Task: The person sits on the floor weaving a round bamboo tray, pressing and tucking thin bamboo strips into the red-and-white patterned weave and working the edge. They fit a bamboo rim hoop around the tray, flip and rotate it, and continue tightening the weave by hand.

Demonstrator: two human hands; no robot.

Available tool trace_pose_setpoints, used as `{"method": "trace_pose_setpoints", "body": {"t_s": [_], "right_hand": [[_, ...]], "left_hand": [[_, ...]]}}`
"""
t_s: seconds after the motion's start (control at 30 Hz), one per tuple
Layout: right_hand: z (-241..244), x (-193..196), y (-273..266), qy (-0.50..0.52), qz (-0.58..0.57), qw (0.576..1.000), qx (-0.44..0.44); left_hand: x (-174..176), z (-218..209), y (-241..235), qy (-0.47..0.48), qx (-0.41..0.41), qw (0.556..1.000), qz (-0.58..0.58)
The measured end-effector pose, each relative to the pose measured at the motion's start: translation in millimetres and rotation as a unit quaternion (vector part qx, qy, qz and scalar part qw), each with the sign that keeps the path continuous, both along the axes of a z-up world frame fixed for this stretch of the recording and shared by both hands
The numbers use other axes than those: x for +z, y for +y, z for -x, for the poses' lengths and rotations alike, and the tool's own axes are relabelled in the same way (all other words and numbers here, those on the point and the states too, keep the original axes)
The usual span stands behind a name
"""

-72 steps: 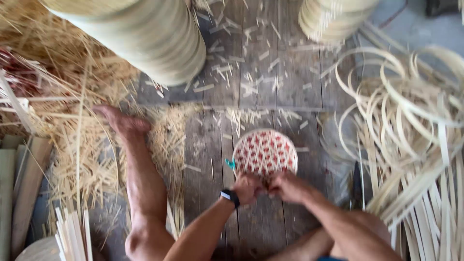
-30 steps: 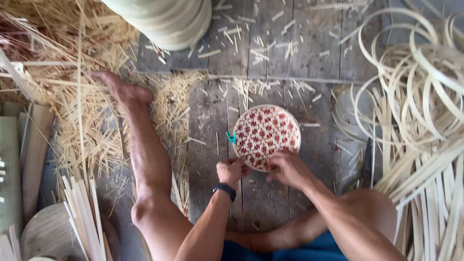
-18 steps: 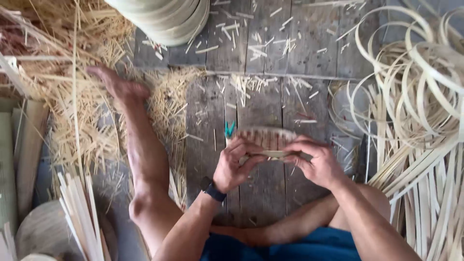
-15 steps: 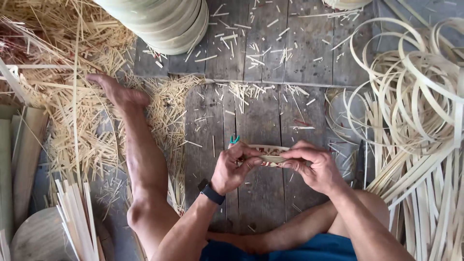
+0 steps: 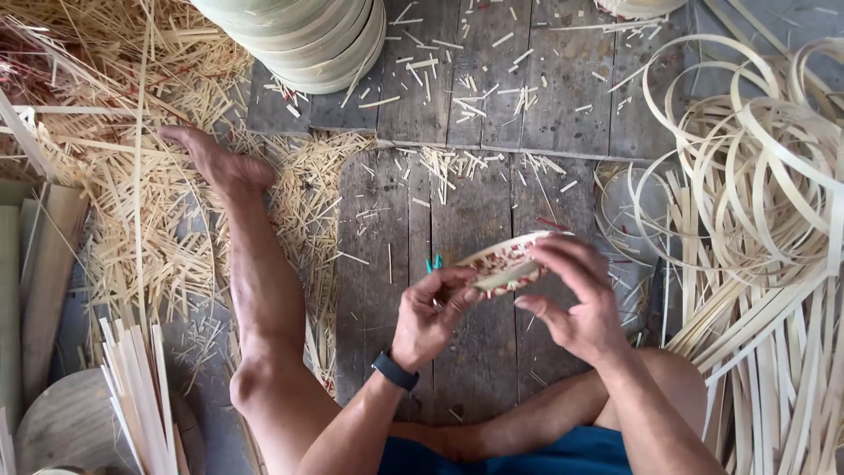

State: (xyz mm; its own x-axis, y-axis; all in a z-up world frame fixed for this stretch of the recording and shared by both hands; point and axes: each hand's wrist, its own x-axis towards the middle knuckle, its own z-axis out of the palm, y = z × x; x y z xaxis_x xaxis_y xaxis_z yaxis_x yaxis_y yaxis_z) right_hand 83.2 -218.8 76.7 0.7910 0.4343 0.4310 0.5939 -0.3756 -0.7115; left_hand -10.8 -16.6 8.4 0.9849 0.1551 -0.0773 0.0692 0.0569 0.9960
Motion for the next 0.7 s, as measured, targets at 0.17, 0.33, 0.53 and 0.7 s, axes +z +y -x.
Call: {"method": "trace_pose_setpoints", "body": {"t_s": [0.17,0.33,0.53,0.7], "right_hand": [[7.4,-37.5,-8.8,0.062,0.03,0.996,0.056],[8.1,-48.9,-5.0,0.044,0.01,0.997,0.058],[1.5,-25.9,-4.5,0.189,-0.021,0.976,0.105],[7.1,-36.5,-9.5,0.188,0.009,0.979,0.081]], "left_hand": [[10.0,-1.1,-11.4,-0.047,-0.025,0.996,-0.075],[-4.6,0.4,-10.9,-0.01,0.006,0.992,-0.124],[-4.4,6.6,-10.0,0.041,-0.014,0.999,-0.012],[4.1,6.1,-15.1,0.05,-0.037,0.998,0.018]]}}
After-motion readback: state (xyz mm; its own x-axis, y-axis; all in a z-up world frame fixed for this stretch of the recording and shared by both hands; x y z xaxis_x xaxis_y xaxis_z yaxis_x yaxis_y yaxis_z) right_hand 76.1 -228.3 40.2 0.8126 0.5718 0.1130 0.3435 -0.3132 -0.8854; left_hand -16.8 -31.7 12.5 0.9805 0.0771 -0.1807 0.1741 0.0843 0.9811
